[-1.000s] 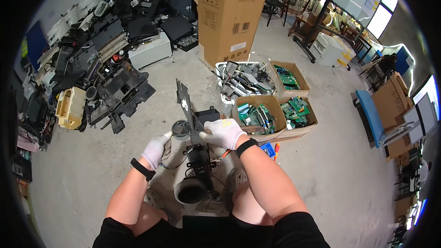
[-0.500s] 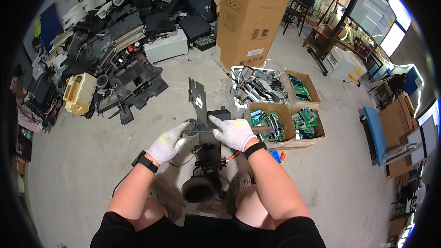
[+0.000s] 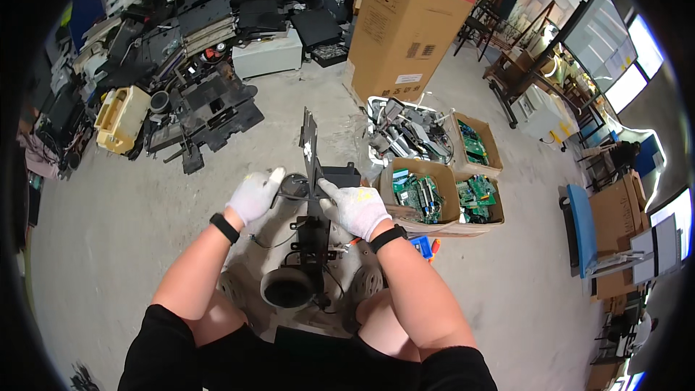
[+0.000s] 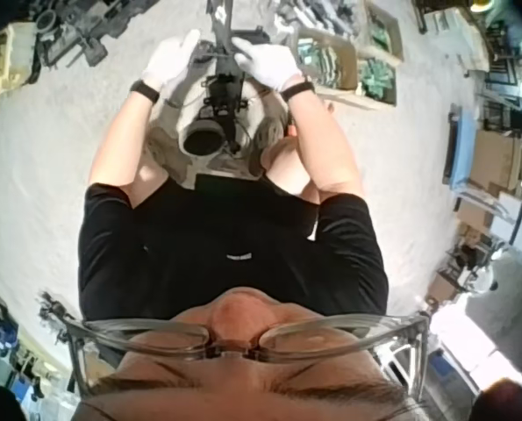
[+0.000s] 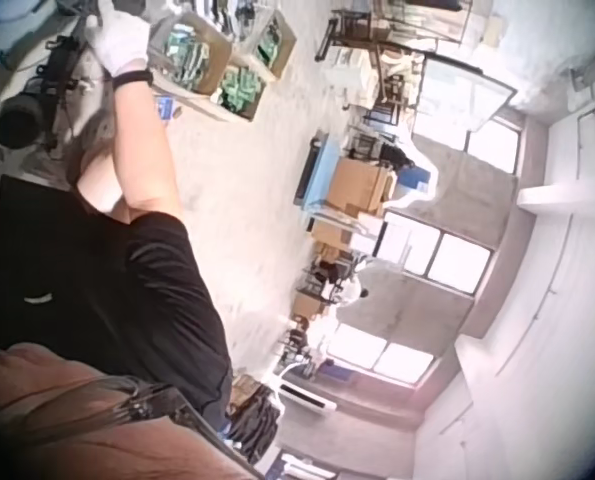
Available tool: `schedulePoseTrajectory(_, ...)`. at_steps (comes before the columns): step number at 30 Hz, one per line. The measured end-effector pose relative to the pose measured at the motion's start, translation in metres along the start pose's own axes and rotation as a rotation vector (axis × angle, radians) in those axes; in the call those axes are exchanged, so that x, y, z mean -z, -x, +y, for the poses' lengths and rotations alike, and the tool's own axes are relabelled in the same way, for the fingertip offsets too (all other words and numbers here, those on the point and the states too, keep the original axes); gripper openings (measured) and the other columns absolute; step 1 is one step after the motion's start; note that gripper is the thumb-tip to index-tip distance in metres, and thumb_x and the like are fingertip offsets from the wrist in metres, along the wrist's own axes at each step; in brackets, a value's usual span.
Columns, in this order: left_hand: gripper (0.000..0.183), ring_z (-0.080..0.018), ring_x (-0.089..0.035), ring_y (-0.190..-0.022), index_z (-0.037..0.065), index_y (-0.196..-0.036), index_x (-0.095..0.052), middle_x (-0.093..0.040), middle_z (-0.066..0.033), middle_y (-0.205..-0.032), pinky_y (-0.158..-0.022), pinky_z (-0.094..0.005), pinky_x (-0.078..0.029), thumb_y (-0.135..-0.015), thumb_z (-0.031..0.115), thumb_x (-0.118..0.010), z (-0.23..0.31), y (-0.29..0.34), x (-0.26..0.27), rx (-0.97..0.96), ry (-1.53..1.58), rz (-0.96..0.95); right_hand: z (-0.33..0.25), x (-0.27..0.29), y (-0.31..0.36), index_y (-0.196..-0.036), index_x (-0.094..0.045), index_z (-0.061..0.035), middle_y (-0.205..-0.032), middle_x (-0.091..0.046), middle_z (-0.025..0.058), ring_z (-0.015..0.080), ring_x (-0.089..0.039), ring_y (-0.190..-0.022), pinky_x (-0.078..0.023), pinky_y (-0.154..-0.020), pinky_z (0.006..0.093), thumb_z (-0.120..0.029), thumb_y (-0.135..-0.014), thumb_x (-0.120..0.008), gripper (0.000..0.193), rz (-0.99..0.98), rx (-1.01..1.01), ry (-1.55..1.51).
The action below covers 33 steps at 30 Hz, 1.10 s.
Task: Disassembling a large plastic and metal electronic component using manual tools.
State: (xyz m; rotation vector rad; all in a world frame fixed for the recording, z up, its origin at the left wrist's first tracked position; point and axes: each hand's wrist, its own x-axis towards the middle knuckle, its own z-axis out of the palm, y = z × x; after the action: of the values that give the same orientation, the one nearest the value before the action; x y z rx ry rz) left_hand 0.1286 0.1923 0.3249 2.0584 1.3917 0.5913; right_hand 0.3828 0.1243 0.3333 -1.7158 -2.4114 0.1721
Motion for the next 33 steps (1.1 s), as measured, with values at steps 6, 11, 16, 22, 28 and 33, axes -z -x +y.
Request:
schedulePoseTrajectory(6, 0.074, -0.0458, -0.069, -0.086, -0.001, -0.082, -0.072, -0.071, -0.0263, -0.082, -0.083, -0.0508, -0.051, -0.104, 0.061, -0.038, -0.005, 0.014, 0.014, 0.269, 0.163, -0.299, -0.016, 0.004, -0.003, -0.138, -0.063, -0.0163, -0.085, -0.074, 0.0112, 0.0329, -0.072, -0.077, -0.055, -0.069, 0.0462, -0.038, -0.096, -0.060, 0.047, 0.012, 0.087, -0.011)
schedulePoseTrajectory(11, 0.048, -0.0455, -0.067, -0.094, 0.001, -0.109, -0.066, -0.071, -0.0246, -0.100, -0.081, -0.0517, -0.052, -0.104, 0.045, -0.047, -0.004, 0.041, -0.001, -0.068, 0.214, 0.211, -0.023, 0.009, -0.007, -0.137, -0.063, -0.0157, -0.083, -0.074, 0.0117, 0.0337, -0.071, -0.076, -0.055, -0.068, 0.0464, -0.037, -0.095, -0.062, 0.047, -0.013, 0.110, -0.008)
schedulePoseTrajectory(16, 0.046, -0.0316, -0.059, -0.067, 0.003, -0.101, -0.066, -0.057, -0.0161, -0.074, -0.067, -0.0455, -0.047, -0.108, 0.037, -0.036, 0.000, 0.047, 0.007, -0.069, 0.410, 0.291, -0.030, 0.007, -0.011, -0.136, -0.064, -0.0150, -0.084, -0.074, 0.0128, 0.0342, -0.071, -0.076, -0.055, -0.068, 0.0474, -0.038, -0.096, -0.061, 0.047, -0.012, 0.105, -0.002)
schedulePoseTrajectory(22, 0.040, -0.0197, -0.053, -0.058, 0.003, -0.103, -0.067, -0.053, -0.0080, -0.068, -0.057, -0.0372, -0.044, -0.108, 0.033, -0.041, -0.032, 0.028, -0.002, 0.203, 0.451, 0.136, -0.033, 0.002, -0.014, -0.140, -0.062, -0.0163, -0.087, -0.075, 0.0127, 0.0321, -0.072, -0.077, -0.056, -0.068, 0.0449, -0.038, -0.096, -0.061, 0.048, -0.021, 0.077, 0.012)
schedulePoseTrajectory(28, 0.034, -0.0155, -0.055, -0.063, 0.004, -0.117, -0.065, -0.055, -0.0031, -0.072, -0.059, -0.0339, -0.046, -0.107, 0.031, -0.048, -0.093, 0.009, -0.027, -0.034, 0.322, 0.241, -0.044, 0.004, -0.021, -0.138, -0.063, -0.0164, -0.087, -0.075, 0.0130, 0.0322, -0.072, -0.078, -0.056, -0.070, 0.0456, -0.038, -0.097, -0.059, 0.046, -0.006, 0.054, 0.009)
schedulePoseTrajectory(33, 0.041, -0.0185, -0.061, -0.073, 0.005, -0.138, -0.058, -0.061, -0.0067, -0.083, -0.074, -0.0340, -0.052, -0.105, 0.030, -0.053, -0.025, 0.025, 0.005, -0.187, 0.396, 0.206, -0.029, 0.006, -0.024, -0.138, -0.062, -0.0123, -0.092, -0.075, 0.0163, 0.0361, -0.072, -0.085, -0.056, -0.075, 0.0490, -0.041, -0.099, -0.051, 0.050, -0.021, -0.020, -0.051)
